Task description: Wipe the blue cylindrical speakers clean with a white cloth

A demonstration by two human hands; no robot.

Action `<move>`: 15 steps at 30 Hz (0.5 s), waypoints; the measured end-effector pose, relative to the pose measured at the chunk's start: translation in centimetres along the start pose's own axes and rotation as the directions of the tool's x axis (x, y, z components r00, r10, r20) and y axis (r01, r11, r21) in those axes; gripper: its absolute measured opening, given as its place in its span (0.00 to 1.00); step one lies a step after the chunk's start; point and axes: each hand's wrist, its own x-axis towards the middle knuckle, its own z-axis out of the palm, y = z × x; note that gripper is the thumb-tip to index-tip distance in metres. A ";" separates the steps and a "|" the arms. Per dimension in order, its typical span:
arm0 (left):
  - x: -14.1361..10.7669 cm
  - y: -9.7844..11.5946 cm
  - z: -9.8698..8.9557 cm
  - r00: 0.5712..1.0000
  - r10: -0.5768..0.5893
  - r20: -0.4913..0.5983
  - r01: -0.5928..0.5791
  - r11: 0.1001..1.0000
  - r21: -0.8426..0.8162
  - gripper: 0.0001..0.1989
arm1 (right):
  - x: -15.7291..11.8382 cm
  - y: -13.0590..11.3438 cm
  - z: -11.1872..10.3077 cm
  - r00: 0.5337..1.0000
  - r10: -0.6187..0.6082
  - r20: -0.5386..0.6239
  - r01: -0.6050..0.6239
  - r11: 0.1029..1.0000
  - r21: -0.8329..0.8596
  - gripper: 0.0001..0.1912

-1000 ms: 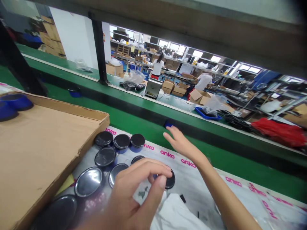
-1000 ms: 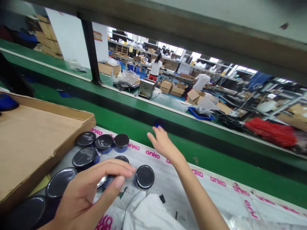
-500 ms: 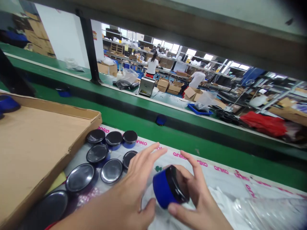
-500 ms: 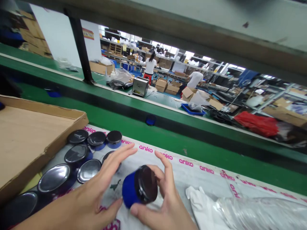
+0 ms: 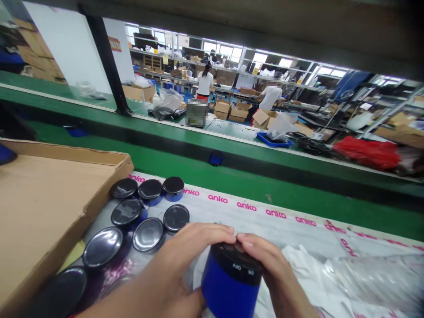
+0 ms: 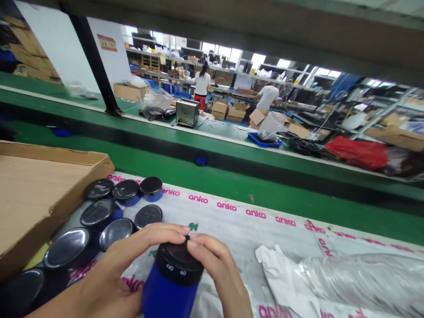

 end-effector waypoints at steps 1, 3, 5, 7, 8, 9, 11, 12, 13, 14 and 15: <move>0.0 0.0 -0.1 1.000 0.007 0.020 -0.007 1.000 -0.005 0.33 | -0.3 0.5 -0.1 0.999 -0.046 0.022 0.047 0.998 -0.046 0.29; 0.1 0.2 -0.2 0.999 0.019 0.028 -0.018 0.999 -0.027 0.36 | -0.5 1.2 -0.3 0.993 -0.092 0.075 0.101 0.988 -0.118 0.34; 0.4 0.4 -0.2 0.999 0.024 0.021 -0.023 0.998 -0.054 0.36 | -0.4 1.3 -0.4 0.984 -0.131 0.121 0.152 0.972 -0.180 0.37; 0.7 0.6 -0.1 0.999 0.022 0.038 -0.019 0.997 -0.077 0.34 | 0.0 0.8 -0.3 0.985 -0.128 0.116 0.148 0.972 -0.182 0.37; 0.8 0.7 -0.1 0.999 0.011 0.051 -0.007 0.996 -0.084 0.34 | 0.2 0.4 -0.3 0.990 -0.107 0.094 0.121 0.980 -0.155 0.36; 0.8 0.8 -0.1 0.999 0.001 0.053 0.004 0.996 -0.090 0.34 | 0.5 -0.2 -0.2 0.995 -0.079 0.066 0.086 0.990 -0.115 0.34; 0.8 0.8 0.0 0.999 -0.010 0.051 0.015 0.994 -0.107 0.35 | 0.9 -1.3 0.0 1.000 0.010 0.025 -0.009 0.999 -0.038 0.30; 0.7 0.8 0.0 0.999 -0.014 0.045 0.019 0.994 -0.109 0.35 | 1.0 -1.8 0.3 0.998 0.054 0.016 -0.054 0.998 -0.028 0.29; 0.6 0.8 0.1 0.999 -0.023 0.040 0.027 0.994 -0.106 0.34 | 1.0 -2.2 0.6 0.996 0.083 0.012 -0.082 0.995 -0.050 0.30; 0.5 0.7 0.2 0.999 -0.037 0.037 0.040 0.994 -0.097 0.33 | 1.1 -2.5 1.0 0.995 0.104 0.005 -0.103 0.990 -0.096 0.32; 0.4 0.6 0.3 0.998 -0.054 0.029 0.057 0.995 -0.086 0.33 | 1.1 -2.7 1.4 0.994 0.113 -0.003 -0.112 0.982 -0.151 0.37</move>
